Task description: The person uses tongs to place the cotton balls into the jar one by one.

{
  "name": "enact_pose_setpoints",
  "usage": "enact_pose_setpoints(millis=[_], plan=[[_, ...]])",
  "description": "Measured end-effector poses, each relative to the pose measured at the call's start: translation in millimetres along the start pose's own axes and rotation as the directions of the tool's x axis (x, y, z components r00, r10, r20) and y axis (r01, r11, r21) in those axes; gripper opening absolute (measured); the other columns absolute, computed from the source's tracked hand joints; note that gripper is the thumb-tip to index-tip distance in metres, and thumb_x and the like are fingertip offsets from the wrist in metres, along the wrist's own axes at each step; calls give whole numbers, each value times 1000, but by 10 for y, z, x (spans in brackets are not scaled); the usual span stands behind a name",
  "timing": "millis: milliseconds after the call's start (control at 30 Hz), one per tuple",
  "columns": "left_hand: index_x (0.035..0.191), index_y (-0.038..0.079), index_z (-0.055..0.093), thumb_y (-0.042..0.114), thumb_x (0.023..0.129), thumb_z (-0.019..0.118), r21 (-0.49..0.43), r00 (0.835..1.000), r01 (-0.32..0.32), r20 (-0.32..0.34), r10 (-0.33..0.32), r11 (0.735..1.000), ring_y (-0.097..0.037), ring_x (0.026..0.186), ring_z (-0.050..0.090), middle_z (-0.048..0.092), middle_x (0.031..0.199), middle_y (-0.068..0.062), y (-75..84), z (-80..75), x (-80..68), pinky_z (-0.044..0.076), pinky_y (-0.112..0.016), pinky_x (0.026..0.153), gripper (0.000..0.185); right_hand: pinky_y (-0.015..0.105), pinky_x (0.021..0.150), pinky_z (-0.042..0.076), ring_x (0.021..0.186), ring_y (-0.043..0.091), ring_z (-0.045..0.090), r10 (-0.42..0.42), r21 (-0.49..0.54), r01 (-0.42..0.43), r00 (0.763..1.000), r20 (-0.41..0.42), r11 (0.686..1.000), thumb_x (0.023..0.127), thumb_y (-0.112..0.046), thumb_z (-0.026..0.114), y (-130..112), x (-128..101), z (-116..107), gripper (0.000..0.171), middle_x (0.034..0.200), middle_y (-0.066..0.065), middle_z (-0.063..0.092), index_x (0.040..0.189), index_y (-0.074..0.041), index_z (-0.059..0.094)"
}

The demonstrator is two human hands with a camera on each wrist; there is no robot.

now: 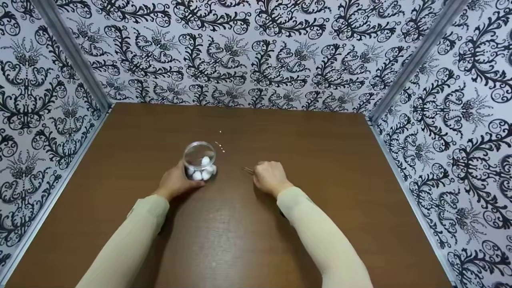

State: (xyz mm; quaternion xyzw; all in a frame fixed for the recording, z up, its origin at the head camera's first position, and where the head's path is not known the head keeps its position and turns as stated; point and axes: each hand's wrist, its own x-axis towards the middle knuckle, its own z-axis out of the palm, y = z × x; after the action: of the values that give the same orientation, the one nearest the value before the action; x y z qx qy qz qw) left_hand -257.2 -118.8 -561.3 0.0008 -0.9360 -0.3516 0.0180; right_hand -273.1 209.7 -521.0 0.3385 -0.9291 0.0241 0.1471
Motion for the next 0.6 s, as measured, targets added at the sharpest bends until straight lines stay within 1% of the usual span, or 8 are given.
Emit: enact_pose_setpoints(millis=[200, 433, 600], plan=[[139, 8, 51, 47, 60, 93, 8, 1000, -21, -13, 21, 1000, -36, 118, 55, 62, 130, -12, -14, 3, -1, 36, -50, 103, 97, 44, 43, 47, 51, 23, 57, -35, -71, 32, 998, -43, 997, 82, -20, 74, -30, 19, 95, 18, 65, 0, 56, 69, -13, 63], [137, 8, 52, 48, 60, 93, 18, 1000, -23, -15, 24, 1000, -36, 117, 56, 64, 127, -13, -20, 18, 2, 37, -50, 102, 96, 44, 43, 47, 51, 23, 58, -21, -74, 18, 999, -40, 997, 82, -19, 74, -52, 24, 161, 15, 65, 0, 56, 71, -13, 65], [138, 8, 52, 48, 61, 93, 14, 1000, -16, -8, 16, 1000, -35, 118, 56, 63, 128, -12, -19, 13, 7, 36, -50, 103, 97, 44, 45, 49, 54, 23, 60, -5, -51, 2, 999, -44, 999, 83, -19, 75, -69, 39, 165, 14, 67, 1, 58, 75, -13, 67]])
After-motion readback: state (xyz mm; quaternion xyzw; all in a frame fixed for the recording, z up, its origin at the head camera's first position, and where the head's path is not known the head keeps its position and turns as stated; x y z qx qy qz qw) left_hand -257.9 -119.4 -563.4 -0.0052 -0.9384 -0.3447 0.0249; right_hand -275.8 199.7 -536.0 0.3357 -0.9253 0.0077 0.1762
